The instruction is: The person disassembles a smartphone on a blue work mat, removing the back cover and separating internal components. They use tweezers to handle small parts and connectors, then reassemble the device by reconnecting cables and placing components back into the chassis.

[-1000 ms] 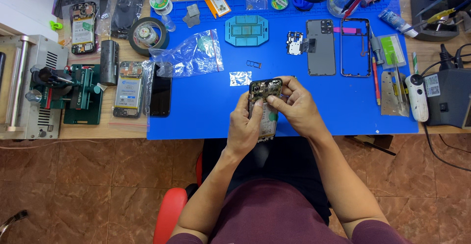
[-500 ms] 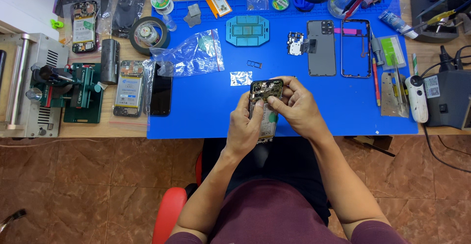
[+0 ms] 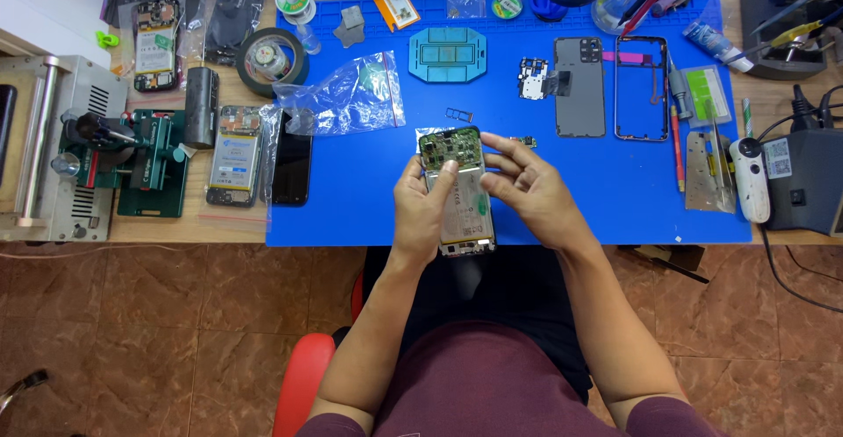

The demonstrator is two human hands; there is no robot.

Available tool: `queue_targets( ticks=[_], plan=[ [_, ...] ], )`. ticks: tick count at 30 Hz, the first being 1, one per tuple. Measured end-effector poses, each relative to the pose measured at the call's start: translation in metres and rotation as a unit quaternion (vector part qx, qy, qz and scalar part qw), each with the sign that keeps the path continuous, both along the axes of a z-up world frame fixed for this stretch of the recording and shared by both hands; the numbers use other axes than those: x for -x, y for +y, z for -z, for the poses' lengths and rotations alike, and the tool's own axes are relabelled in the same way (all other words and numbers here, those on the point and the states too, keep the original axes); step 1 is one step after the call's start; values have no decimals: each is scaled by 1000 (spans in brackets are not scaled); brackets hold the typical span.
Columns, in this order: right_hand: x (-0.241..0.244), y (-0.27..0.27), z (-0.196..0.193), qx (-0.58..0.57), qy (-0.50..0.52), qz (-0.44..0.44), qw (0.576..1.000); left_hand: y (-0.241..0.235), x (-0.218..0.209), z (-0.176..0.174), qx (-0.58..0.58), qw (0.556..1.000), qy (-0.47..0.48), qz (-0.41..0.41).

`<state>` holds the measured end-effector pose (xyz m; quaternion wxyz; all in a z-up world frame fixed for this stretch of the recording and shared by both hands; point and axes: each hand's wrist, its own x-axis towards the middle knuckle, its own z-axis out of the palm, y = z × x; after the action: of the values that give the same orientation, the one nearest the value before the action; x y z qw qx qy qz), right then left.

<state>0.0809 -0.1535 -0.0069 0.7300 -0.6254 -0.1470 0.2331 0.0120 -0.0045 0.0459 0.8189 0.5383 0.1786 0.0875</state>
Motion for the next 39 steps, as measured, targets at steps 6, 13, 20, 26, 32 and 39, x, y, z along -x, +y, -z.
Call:
queue_targets(
  ticks=[6,13,20,26,32,39],
  plan=[
    [9,2,0,-9,37,61,997,17,-7,75,-28,999,-21,-33],
    [9,6,14,21,0,69,997,14,-6,56,-22,998,-45,-39],
    [4,3,31,19,1,72,997,11,-1,40,-120,991,-58,-13],
    [1,1,33,22,-6,68,997,9,1,38,-157,986,-58,-1],
    [4,1,10,25,-8,61,998,13,2,35,-145,987,-68,-4],
    [2,-1,12,44,-30,76,996,11,3,31,-120,990,-70,-1]
  ],
)
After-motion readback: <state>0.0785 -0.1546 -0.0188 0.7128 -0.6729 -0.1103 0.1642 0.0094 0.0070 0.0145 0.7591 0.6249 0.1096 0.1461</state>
